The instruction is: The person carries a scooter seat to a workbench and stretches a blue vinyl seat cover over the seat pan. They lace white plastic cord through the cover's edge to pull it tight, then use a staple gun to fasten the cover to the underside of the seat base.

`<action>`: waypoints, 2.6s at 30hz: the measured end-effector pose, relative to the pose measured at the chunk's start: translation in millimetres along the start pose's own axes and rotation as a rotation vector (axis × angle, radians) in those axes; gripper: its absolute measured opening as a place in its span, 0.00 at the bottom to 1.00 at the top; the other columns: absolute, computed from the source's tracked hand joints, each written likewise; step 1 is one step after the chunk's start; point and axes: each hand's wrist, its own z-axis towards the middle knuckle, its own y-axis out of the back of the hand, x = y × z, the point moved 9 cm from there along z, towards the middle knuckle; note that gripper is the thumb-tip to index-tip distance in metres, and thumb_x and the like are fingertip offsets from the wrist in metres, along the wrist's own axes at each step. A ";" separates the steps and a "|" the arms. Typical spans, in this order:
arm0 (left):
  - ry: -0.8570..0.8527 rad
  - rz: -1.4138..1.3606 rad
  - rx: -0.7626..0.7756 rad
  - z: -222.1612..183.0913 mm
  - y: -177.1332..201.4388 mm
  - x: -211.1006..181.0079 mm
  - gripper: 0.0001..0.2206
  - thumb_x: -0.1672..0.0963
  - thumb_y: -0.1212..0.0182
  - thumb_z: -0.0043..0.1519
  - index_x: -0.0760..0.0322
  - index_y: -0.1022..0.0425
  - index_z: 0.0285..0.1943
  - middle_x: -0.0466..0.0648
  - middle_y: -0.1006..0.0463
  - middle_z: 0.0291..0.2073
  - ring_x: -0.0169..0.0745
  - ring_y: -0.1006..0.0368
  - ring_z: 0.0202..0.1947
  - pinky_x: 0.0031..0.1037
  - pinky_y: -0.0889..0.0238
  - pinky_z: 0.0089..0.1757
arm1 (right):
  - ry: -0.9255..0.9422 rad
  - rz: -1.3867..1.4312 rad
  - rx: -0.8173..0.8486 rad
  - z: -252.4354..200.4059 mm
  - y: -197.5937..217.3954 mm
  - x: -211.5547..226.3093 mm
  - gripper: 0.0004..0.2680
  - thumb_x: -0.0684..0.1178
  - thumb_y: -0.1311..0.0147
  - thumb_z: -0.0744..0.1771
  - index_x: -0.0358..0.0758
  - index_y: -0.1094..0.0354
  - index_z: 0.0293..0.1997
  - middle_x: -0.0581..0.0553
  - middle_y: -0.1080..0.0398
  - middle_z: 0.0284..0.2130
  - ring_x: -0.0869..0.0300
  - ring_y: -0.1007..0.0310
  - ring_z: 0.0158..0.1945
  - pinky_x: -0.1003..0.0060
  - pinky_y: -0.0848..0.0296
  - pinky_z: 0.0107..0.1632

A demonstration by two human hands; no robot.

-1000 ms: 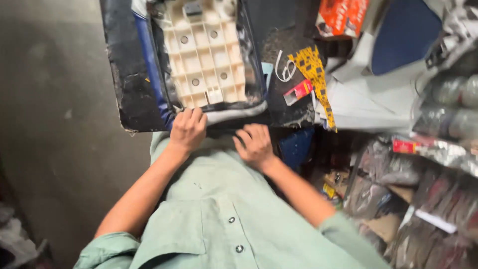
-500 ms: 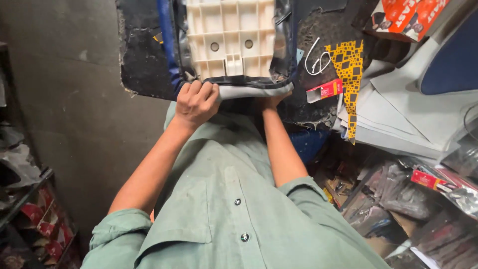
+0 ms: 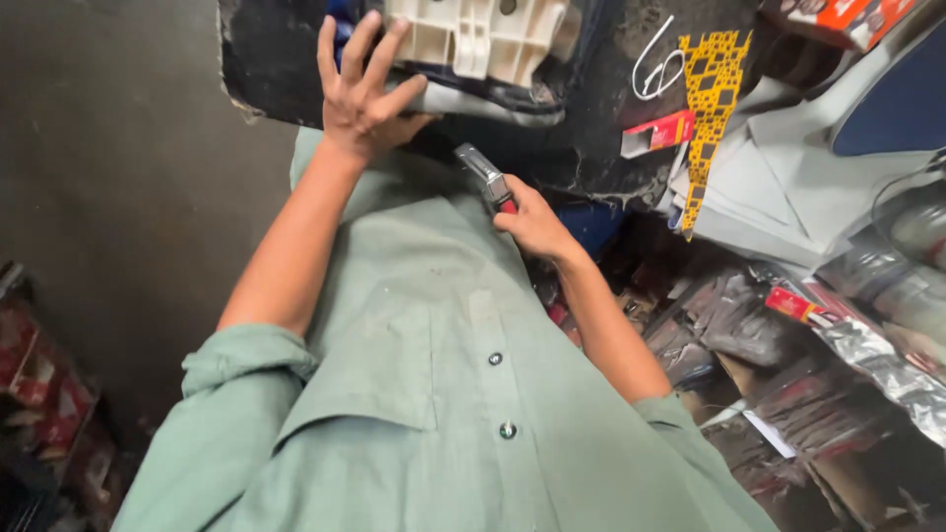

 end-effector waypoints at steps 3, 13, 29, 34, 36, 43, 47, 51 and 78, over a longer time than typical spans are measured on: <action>-0.084 -0.009 -0.073 20.9 4.9 23.7 0.18 0.45 0.25 0.54 0.50 0.20 0.46 0.51 0.33 0.72 0.55 0.41 0.73 0.62 0.56 0.67 | 0.145 0.180 0.113 31.2 -12.0 75.0 0.13 0.39 0.50 0.62 0.33 0.34 0.51 0.48 0.31 0.36 0.65 0.32 0.38 0.68 0.29 0.41; -0.274 0.111 -0.025 17.5 -1.7 39.1 0.20 0.47 0.29 0.50 0.33 0.21 0.54 0.42 0.32 0.71 0.38 0.40 0.67 0.50 0.51 0.57 | -0.354 0.234 -0.020 75.6 -16.4 119.2 0.04 0.41 0.50 0.63 0.33 0.31 0.30 0.43 0.27 0.22 0.59 0.27 0.21 0.66 0.28 0.25; 0.053 -0.295 -0.150 25.7 11.5 63.1 0.40 0.55 0.26 0.47 0.39 0.34 0.73 0.52 0.50 0.78 0.61 0.56 0.76 0.68 0.64 0.66 | -0.731 0.054 -0.093 95.1 -9.8 164.2 0.07 0.44 0.47 0.62 0.29 0.27 0.32 0.36 0.25 0.23 0.55 0.30 0.19 0.61 0.32 0.22; 0.172 -0.384 0.054 10.5 -20.0 63.8 0.43 0.60 0.27 0.49 0.45 0.36 0.78 0.52 0.52 0.82 0.65 0.60 0.81 0.54 0.57 0.74 | -0.710 -0.074 -0.125 124.4 -0.8 130.5 0.08 0.46 0.46 0.63 0.29 0.29 0.28 0.38 0.29 0.19 0.54 0.32 0.15 0.56 0.36 0.19; 0.132 -0.382 0.084 19.2 -5.3 58.2 0.44 0.59 0.26 0.48 0.49 0.36 0.79 0.55 0.52 0.81 0.67 0.60 0.80 0.56 0.58 0.73 | -0.669 0.010 -0.185 114.0 0.2 124.2 0.06 0.44 0.44 0.63 0.29 0.29 0.29 0.40 0.29 0.20 0.54 0.32 0.17 0.57 0.33 0.21; 0.150 -0.287 0.212 27.3 5.2 62.7 0.49 0.57 0.22 0.35 0.51 0.36 0.74 0.58 0.54 0.78 0.68 0.61 0.78 0.63 0.60 0.69 | -0.363 0.490 0.006 -1.4 0.6 208.7 0.16 0.40 0.45 0.63 0.30 0.31 0.56 0.39 0.23 0.48 0.51 0.21 0.51 0.47 0.19 0.47; 0.118 -0.286 0.263 33.8 3.9 59.3 0.52 0.56 0.21 0.39 0.54 0.39 0.79 0.59 0.57 0.80 0.69 0.63 0.79 0.63 0.61 0.69 | -0.209 0.676 -0.065 -61.7 35.5 186.3 0.18 0.40 0.45 0.62 0.35 0.34 0.60 0.37 0.25 0.49 0.48 0.22 0.53 0.46 0.19 0.47; 0.135 -0.230 0.320 44.7 14.0 47.4 0.54 0.50 0.18 0.39 0.55 0.41 0.80 0.61 0.58 0.80 0.71 0.65 0.78 0.66 0.63 0.68 | -0.207 0.589 -0.286 -88.2 70.3 74.7 0.16 0.39 0.45 0.63 0.34 0.32 0.57 0.40 0.25 0.49 0.52 0.21 0.51 0.53 0.19 0.49; -0.196 0.093 0.465 187.7 76.2 -143.9 0.26 0.52 0.30 0.39 0.58 0.21 0.50 0.64 0.37 0.68 0.69 0.45 0.68 0.61 0.51 0.60 | 1.020 -0.714 -0.405 -66.0 129.5 225.2 0.10 0.52 0.34 0.64 0.39 0.31 0.39 0.44 0.29 0.37 0.49 0.29 0.51 0.39 0.47 0.71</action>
